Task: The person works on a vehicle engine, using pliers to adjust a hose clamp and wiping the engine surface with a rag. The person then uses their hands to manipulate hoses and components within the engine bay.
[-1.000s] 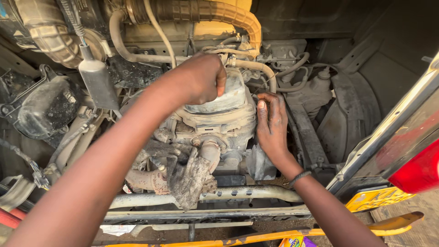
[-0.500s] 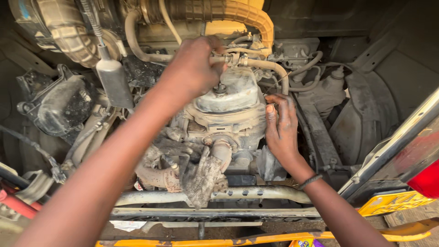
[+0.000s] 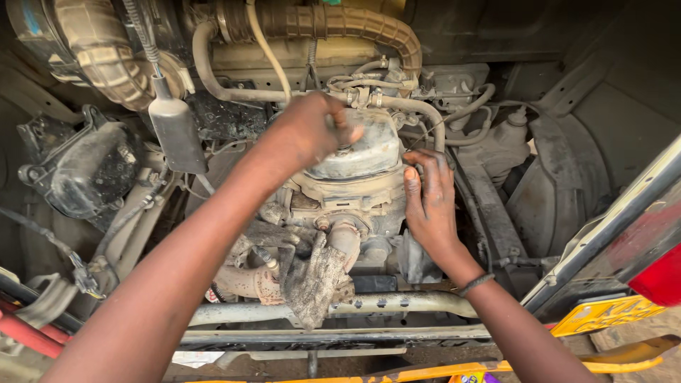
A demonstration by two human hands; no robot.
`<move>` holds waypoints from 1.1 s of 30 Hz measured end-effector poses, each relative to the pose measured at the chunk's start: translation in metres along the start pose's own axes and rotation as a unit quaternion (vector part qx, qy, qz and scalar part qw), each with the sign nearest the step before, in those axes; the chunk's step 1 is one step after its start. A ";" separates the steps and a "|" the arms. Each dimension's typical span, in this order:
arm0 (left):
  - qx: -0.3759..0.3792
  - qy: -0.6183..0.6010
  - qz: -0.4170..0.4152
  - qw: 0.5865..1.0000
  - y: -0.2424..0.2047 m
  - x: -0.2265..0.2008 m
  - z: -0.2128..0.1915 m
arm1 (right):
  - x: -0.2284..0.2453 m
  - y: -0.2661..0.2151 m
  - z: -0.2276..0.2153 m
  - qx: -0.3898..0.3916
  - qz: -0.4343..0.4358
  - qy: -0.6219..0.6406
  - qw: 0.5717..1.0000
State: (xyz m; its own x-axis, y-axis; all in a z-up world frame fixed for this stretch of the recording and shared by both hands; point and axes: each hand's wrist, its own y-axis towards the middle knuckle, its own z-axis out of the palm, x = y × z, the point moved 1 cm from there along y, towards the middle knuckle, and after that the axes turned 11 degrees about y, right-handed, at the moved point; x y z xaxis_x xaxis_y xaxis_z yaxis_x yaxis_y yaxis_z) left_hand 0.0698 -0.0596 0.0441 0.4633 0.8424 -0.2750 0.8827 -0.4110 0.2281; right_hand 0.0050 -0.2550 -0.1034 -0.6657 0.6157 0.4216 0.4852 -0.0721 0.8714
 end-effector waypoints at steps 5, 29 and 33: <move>0.004 -0.047 0.089 0.995 0.002 0.015 -0.009 | -0.006 -0.003 -0.006 -0.004 0.003 -0.011 1.000; -0.183 -0.037 0.073 0.980 -0.010 0.066 0.006 | 0.030 0.144 0.013 0.353 -0.053 0.074 0.931; -0.175 -0.028 0.036 0.983 -0.065 0.049 -0.015 | 0.018 0.160 0.023 0.399 -0.053 0.001 0.916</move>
State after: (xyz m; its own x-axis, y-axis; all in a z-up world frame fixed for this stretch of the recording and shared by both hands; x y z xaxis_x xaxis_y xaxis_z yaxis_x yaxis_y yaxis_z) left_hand 0.0343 0.0137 0.0297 0.5358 0.7911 -0.2949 0.7705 -0.3154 0.5539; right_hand 0.0834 -0.2375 0.0375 -0.7333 0.5851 0.3463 0.6773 0.5838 0.4478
